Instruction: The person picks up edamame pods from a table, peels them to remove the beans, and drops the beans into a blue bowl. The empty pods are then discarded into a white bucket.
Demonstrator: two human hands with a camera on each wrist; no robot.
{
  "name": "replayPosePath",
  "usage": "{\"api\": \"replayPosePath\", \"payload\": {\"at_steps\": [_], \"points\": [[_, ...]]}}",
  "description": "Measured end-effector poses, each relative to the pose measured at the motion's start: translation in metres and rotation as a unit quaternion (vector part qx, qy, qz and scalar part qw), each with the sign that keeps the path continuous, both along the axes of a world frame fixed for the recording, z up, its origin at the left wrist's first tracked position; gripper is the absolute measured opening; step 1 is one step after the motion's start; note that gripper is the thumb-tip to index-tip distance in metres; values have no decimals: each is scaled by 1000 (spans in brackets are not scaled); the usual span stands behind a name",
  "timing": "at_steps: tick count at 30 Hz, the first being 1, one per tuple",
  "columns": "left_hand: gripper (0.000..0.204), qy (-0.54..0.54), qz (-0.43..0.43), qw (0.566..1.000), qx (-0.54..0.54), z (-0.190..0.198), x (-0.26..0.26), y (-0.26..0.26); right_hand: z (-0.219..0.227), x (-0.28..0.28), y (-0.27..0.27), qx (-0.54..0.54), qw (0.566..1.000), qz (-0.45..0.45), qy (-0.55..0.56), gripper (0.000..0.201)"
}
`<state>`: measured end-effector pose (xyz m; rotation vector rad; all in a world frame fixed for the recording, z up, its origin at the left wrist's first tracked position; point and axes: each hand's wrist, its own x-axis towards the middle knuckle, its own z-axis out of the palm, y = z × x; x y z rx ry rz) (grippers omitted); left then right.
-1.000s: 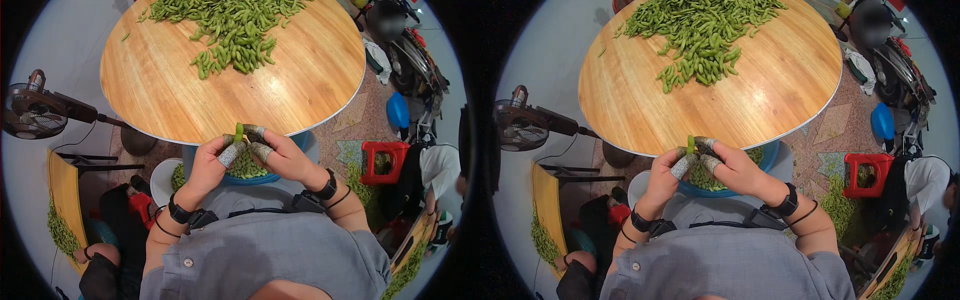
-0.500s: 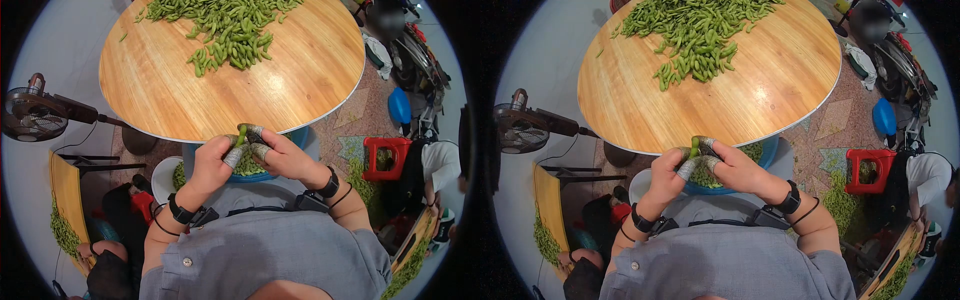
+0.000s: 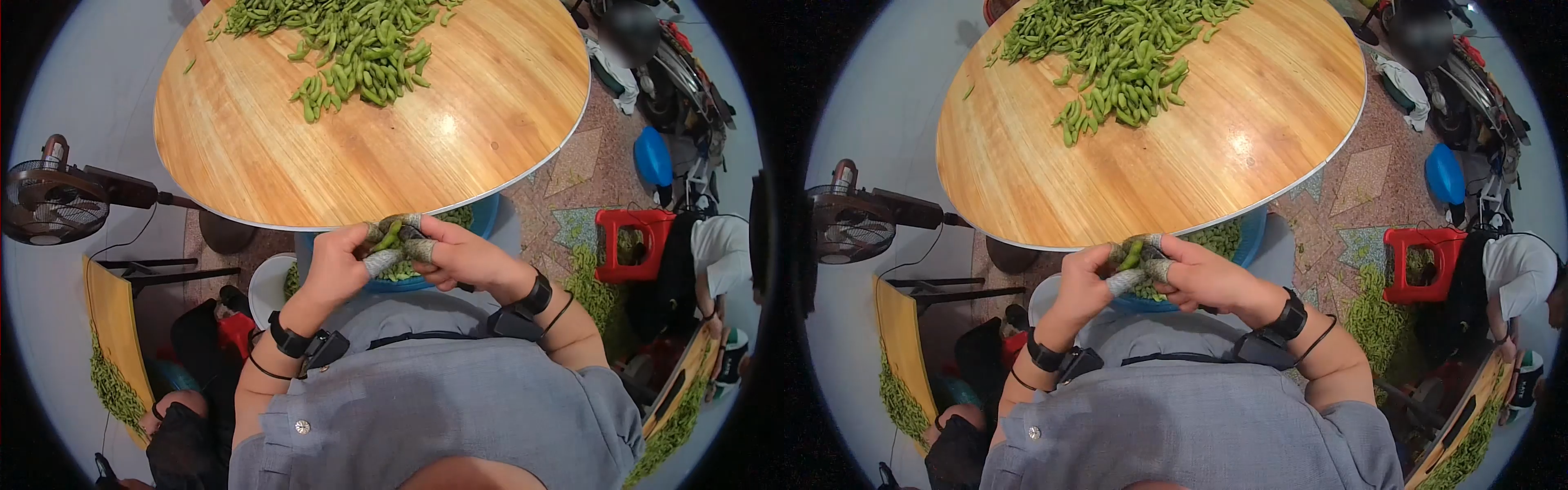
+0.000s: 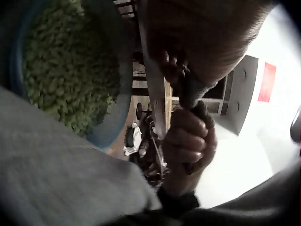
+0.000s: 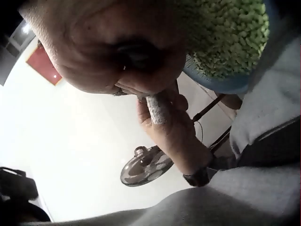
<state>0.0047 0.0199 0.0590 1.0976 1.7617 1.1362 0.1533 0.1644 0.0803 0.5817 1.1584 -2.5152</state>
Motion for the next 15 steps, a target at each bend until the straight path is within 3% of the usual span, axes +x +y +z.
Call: {"api": "replayPosePath", "payload": {"at_steps": [1,2,4,8,9,10,11,12,13,14,15], "points": [[20,262,-21,964,42,1,0,0,-4,0,-3,42,999,2,3,35],[20,263,-21,964,40,-3,0,0,-7,-1,-4,41,999,3,4,35],[20,350,-19,924,150,-17,-1,2,-11,-1,-5,57,998,-17,11,37],[14,337,-37,929,150,-23,6,-3,-23,6,-7,53,998,-25,-2,36],[13,105,-17,992,62,-23,10,-7,-25,9,-7,45,999,-26,-9,37],[15,-134,3,990,-30,-23,12,-8,-27,12,-6,38,999,-27,-17,37],[15,-135,0,990,-31,-24,13,-9,-29,17,-4,37,999,-30,-18,37],[16,-298,12,954,-35,-27,12,-11,-32,22,-2,5,1000,-20,-12,35],[18,-453,24,891,-39,-28,12,-12,-33,25,-2,-27,1000,-11,-6,33],[18,-454,23,890,-40,-29,14,-12,-33,25,0,-28,999,-12,-8,33],[16,-391,11,919,-54,-30,16,-11,-33,24,3,49,999,-1,-16,31]]}}
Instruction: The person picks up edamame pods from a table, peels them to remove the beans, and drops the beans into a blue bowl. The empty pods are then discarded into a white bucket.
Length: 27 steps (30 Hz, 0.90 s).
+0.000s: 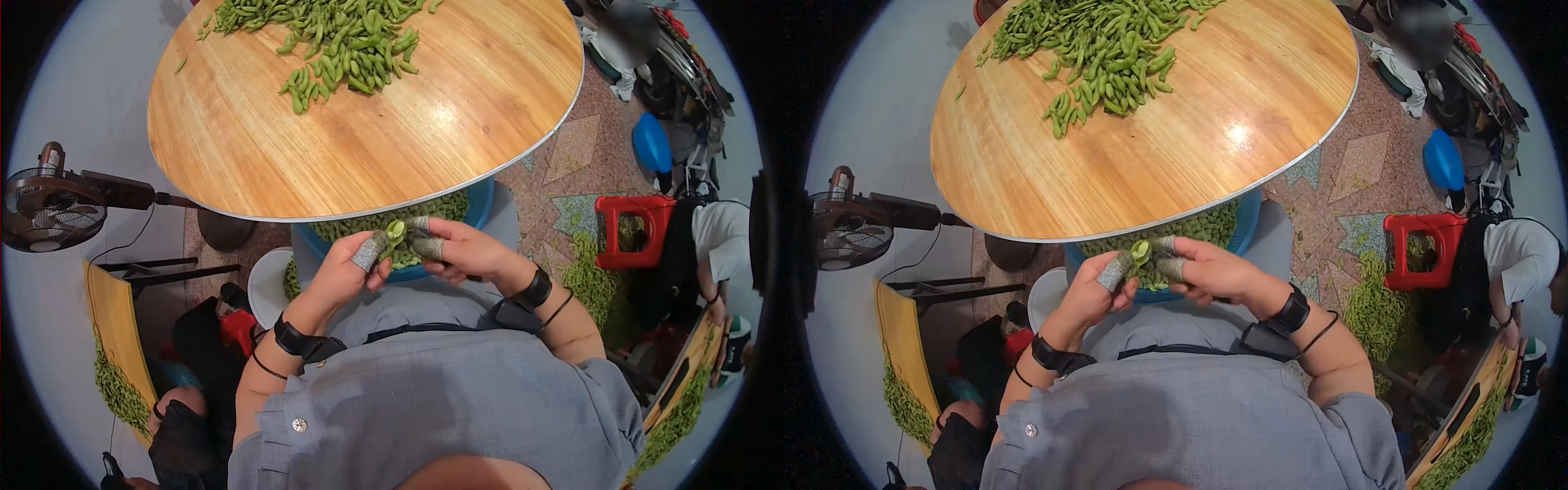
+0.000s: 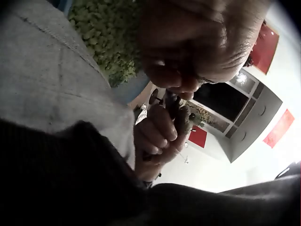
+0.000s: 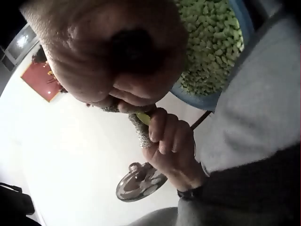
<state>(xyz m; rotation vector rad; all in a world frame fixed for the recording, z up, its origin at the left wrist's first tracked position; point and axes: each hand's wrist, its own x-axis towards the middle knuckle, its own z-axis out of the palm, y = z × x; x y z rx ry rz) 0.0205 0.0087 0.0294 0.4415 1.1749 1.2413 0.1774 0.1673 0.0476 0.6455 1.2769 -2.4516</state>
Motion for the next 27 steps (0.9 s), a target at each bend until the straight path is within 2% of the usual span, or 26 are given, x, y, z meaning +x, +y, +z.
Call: {"api": "replayPosePath", "payload": {"at_steps": [1,2,3,4,5,7,9,11,12,14,18,20,23,24,26,27], "points": [[14,70,-20,997,-7,0,2,0,0,-1,1,78,997,13,-7,29],[14,70,-21,997,-7,-3,4,0,-21,-3,-7,220,971,-62,73,25],[13,131,-39,991,0,-6,7,-2,-26,-4,-8,220,971,-63,73,25],[12,192,-57,980,7,-7,8,-2,-29,-6,-9,374,921,-67,85,25],[12,193,-58,980,7,-6,8,-2,-31,-7,-9,518,847,-69,93,26],[10,276,-107,955,30,1,8,-2,-31,-11,-10,530,837,-61,119,27],[10,285,-120,950,37,0,7,-5,-31,-13,-10,541,827,-52,144,29],[10,294,-135,945,43,-5,7,-8,-30,-13,-10,585,797,22,146,30],[9,332,-134,932,55,-8,8,-9,-33,-14,-12,585,797,22,146,30],[8,370,-133,917,67,-14,9,-10,-43,-18,-18,654,745,46,124,28],[14,326,-91,941,-7,-22,3,-14,-62,-25,-12,664,732,33,150,27],[15,308,-75,948,-29,-22,0,-16,-69,-23,-1,699,708,-2,103,25],[16,261,-60,960,-75,-17,-3,-18,-68,-19,8,717,687,38,108,21],[13,281,-48,954,-90,-24,-5,-19,-63,-18,7,715,691,70,75,17],[12,306,-26,947,-97,-34,-9,-20,-56,-16,4,733,672,40,92,17],[9,404,-30,912,-68,-40,-9,-21,-54,-14,1,744,661,10,103,16]]}}
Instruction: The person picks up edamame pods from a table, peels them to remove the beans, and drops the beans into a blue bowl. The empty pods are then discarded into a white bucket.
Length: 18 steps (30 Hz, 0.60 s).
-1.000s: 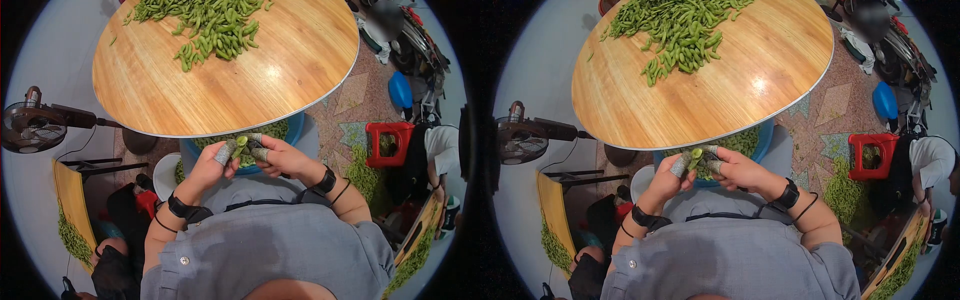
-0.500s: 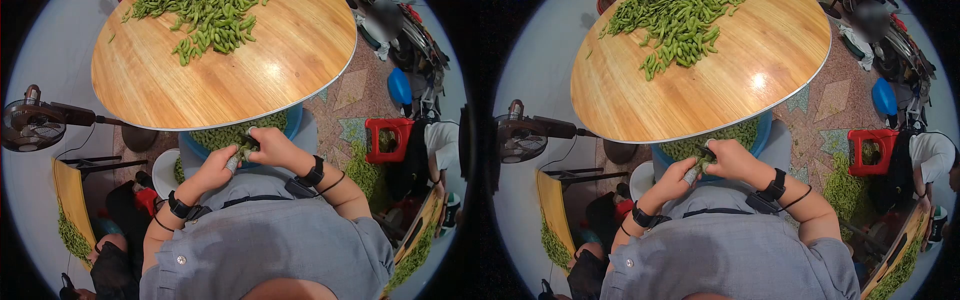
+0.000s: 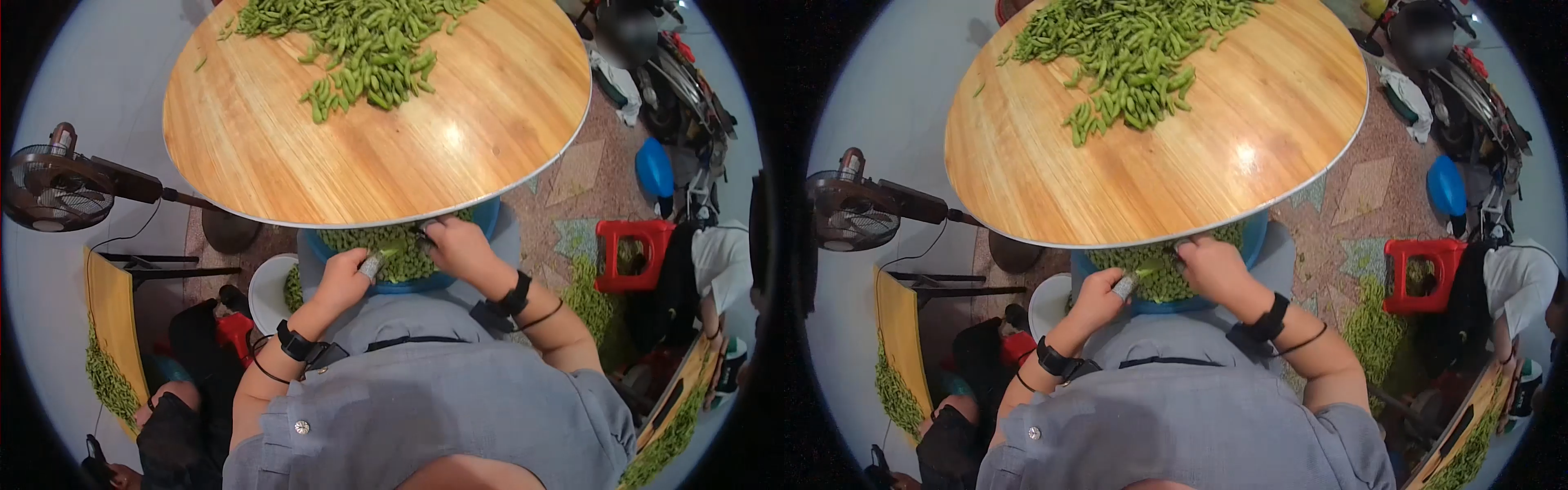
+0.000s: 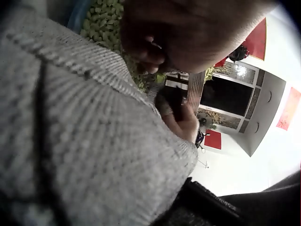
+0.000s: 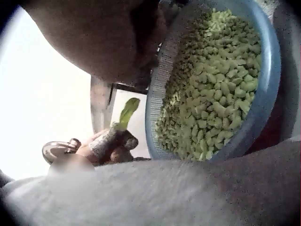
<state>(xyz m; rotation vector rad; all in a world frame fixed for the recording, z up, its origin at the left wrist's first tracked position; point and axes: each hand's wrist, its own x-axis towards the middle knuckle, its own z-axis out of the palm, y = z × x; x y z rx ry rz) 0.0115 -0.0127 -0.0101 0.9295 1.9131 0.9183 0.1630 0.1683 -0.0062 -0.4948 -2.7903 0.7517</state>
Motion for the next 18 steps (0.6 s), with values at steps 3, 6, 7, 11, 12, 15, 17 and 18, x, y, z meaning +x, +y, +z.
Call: {"api": "replayPosePath", "payload": {"at_steps": [3,6,7,11,12,15,17,18], "points": [[7,97,-31,994,42,3,3,6,18,-5,-10,-112,988,66,86,17],[6,100,-54,990,82,17,8,14,9,-10,-16,-201,973,52,105,18],[7,22,-39,996,83,19,9,14,6,-12,-17,-253,962,29,94,18],[10,-168,-8,983,77,42,16,17,21,-7,-21,-584,811,-38,9,18],[10,-166,-8,983,80,41,15,17,20,-6,-21,-630,776,-42,3,18],[11,-297,-23,950,89,32,14,17,17,-5,-15,-733,678,-45,-6,18],[10,-426,18,896,125,26,16,17,12,-5,-12,-788,615,-44,-8,19],[10,-426,16,896,128,24,13,16,9,-5,-10,-752,656,-59,-25,16]]}}
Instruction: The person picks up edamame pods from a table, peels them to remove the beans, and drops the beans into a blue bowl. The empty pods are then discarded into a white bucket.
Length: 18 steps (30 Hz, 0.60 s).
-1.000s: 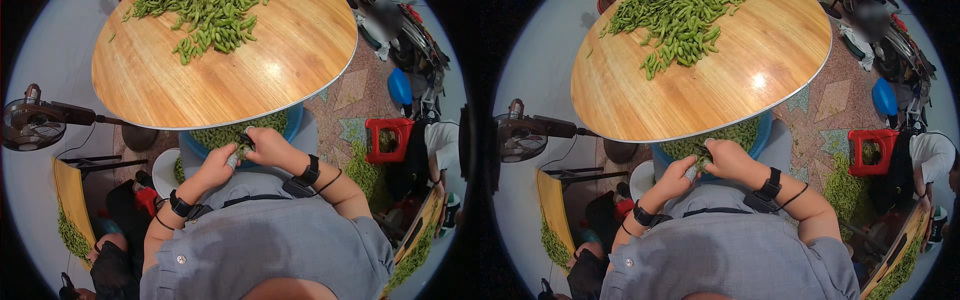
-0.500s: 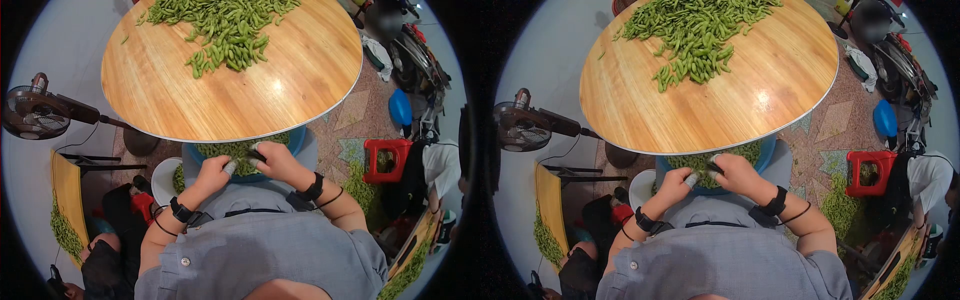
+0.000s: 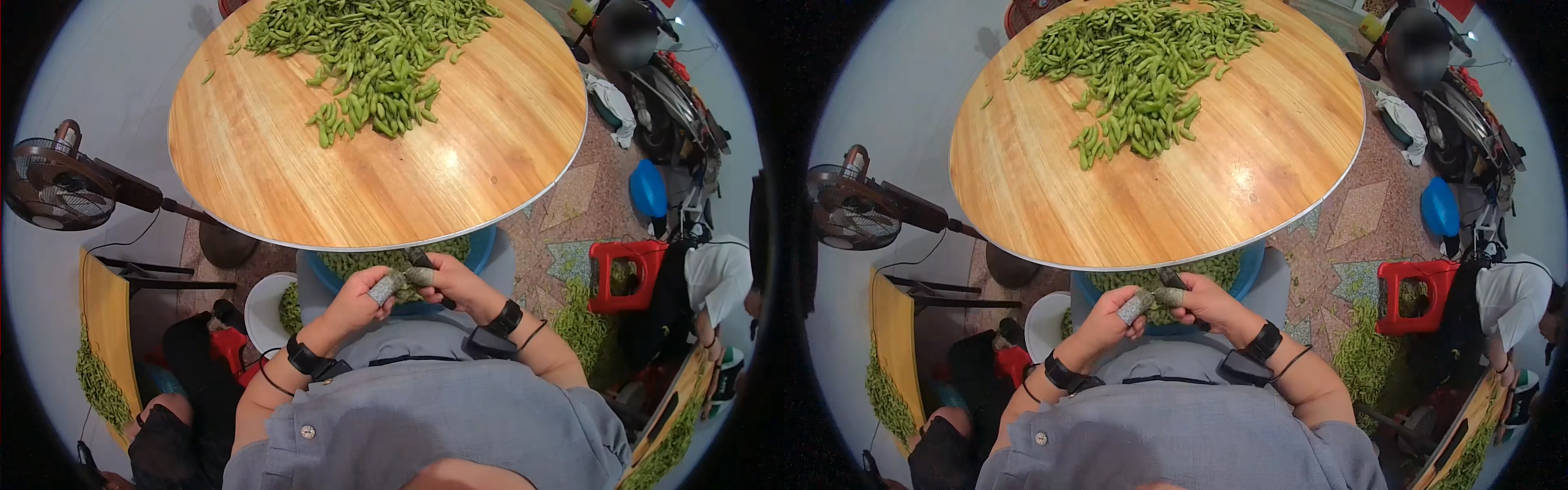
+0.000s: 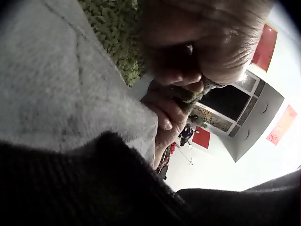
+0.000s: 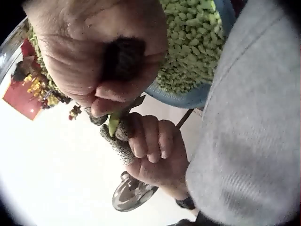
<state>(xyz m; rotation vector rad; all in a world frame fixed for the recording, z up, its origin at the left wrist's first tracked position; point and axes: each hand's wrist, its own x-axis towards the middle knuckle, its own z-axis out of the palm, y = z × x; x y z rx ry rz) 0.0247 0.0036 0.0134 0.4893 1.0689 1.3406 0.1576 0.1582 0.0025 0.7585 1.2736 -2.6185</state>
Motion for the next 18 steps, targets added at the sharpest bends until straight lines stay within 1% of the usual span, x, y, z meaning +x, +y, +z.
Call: {"api": "replayPosePath", "payload": {"at_steps": [1,2,3,4,5,6,7,8,9,10,12,13,15,16,18], "points": [[9,38,12,999,-34,-3,-5,-3,-5,0,1,54,998,6,-25,15],[10,77,25,994,-68,-6,-10,-8,-13,1,3,57,998,7,-25,15],[10,77,26,995,-65,-11,-16,-15,-24,4,4,418,907,8,50,17],[10,269,57,960,-57,-16,-23,-24,-26,5,5,719,685,7,118,20],[12,449,87,888,-48,-20,-30,-34,-22,9,7,689,719,24,87,24],[13,497,96,859,-79,-18,-38,-47,-13,10,11,690,718,27,88,24],[15,541,104,827,-111,-16,-46,-61,-4,12,15,687,720,67,72,22],[14,578,91,799,-138,-17,-55,-77,6,11,19,683,721,107,56,19],[14,613,78,769,-164,-20,-63,-92,20,9,21,688,713,127,53,20],[14,611,80,770,-164,-23,-69,-108,34,3,24,688,712,129,53,20],[24,691,11,651,-314,-29,-77,-132,59,-11,33,622,773,79,99,18],[24,690,11,652,-314,-30,-78,-137,74,-22,39,636,763,68,90,18],[15,699,16,600,-389,-25,-80,-142,99,-55,57,674,735,35,61,19],[15,699,17,600,-388,-21,-82,-140,106,-77,67,697,716,12,42,20],[14,682,51,666,-298,-14,-80,-126,115,-125,89,752,658,-10,41,22]]}}
